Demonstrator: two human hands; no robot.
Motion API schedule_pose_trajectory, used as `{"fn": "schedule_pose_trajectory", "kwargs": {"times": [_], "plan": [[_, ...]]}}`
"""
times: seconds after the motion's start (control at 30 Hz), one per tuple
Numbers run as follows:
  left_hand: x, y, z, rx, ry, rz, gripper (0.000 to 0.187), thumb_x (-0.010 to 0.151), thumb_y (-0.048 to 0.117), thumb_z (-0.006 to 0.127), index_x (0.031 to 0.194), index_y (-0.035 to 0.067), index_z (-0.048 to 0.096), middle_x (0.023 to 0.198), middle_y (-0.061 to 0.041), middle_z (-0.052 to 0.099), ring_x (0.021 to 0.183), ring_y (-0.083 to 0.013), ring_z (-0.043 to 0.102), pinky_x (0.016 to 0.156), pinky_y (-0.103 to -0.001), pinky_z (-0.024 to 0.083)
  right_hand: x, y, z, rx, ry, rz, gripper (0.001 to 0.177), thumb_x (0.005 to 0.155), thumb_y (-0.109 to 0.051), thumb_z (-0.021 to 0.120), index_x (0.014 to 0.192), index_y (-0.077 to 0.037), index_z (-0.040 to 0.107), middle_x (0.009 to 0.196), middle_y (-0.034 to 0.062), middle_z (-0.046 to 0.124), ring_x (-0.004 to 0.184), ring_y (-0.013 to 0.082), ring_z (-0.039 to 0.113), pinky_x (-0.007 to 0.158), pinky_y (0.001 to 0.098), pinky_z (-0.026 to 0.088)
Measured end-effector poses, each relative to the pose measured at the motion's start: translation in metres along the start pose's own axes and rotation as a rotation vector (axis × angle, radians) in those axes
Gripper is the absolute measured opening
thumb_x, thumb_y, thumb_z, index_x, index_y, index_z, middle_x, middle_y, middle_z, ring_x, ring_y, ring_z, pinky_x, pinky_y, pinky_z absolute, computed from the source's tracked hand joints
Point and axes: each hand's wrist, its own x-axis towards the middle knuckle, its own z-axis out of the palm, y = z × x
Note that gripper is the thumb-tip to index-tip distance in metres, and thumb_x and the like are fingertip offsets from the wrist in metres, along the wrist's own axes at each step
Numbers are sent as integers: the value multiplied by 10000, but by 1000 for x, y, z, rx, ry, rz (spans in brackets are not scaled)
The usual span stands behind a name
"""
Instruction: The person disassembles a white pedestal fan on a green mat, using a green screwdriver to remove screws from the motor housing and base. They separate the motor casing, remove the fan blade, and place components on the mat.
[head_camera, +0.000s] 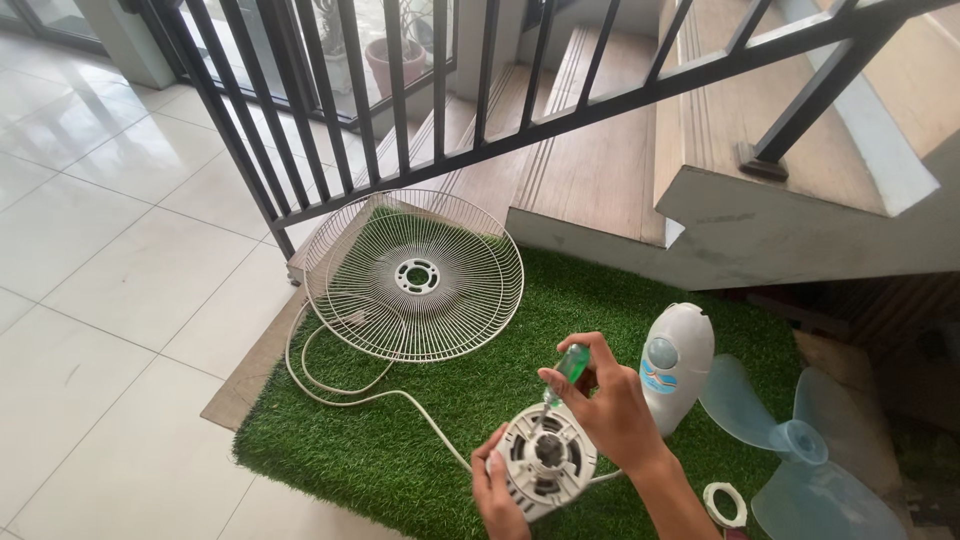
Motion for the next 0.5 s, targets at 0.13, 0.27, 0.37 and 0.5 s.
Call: {"fn": "schedule_pose_trajectory", "kwargs": {"times": [0.13, 0.27, 0.37, 0.5], "plan": [[-6, -10, -5, 81, -91, 116, 337, 1003, 181, 362, 1217, 9, 557, 1318, -211, 635, 1187, -273, 701, 952, -391, 586, -11, 6, -5, 57, -21, -35, 408, 866, -320, 744, 1179, -99, 604, 674, 29, 739, 535, 114, 670, 485, 261, 519], [4, 9, -16, 273, -142, 100, 275, 980, 184, 454, 1148, 8, 580, 1225, -222, 678, 1069, -266, 725, 919, -401, 603, -20, 9, -9, 55, 32, -136, 385, 878, -289, 745, 1177, -74, 634, 820, 36, 777, 685, 105, 719, 576, 257, 562], [15, 29, -13, 482, -192, 94, 219, 968, 200, 513, 1022, -5, 567, 1132, -185, 711, 953, -234, 724, 846, -375, 617, -21, 7, -10, 81, 38, -104, 371, 884, -256, 747, 1184, -66, 640, 877, 52, 777, 767, 108, 745, 639, 264, 595], [24, 52, -1, 740, -217, 80, 245, 985, 247, 579, 943, 7, 555, 912, -160, 701, 847, -220, 696, 794, -375, 578, -17, -1, -12, 189, -14, -17, 369, 877, -181, 759, 1211, -68, 652, 866, 67, 772, 797, 117, 749, 692, 274, 631]]}}
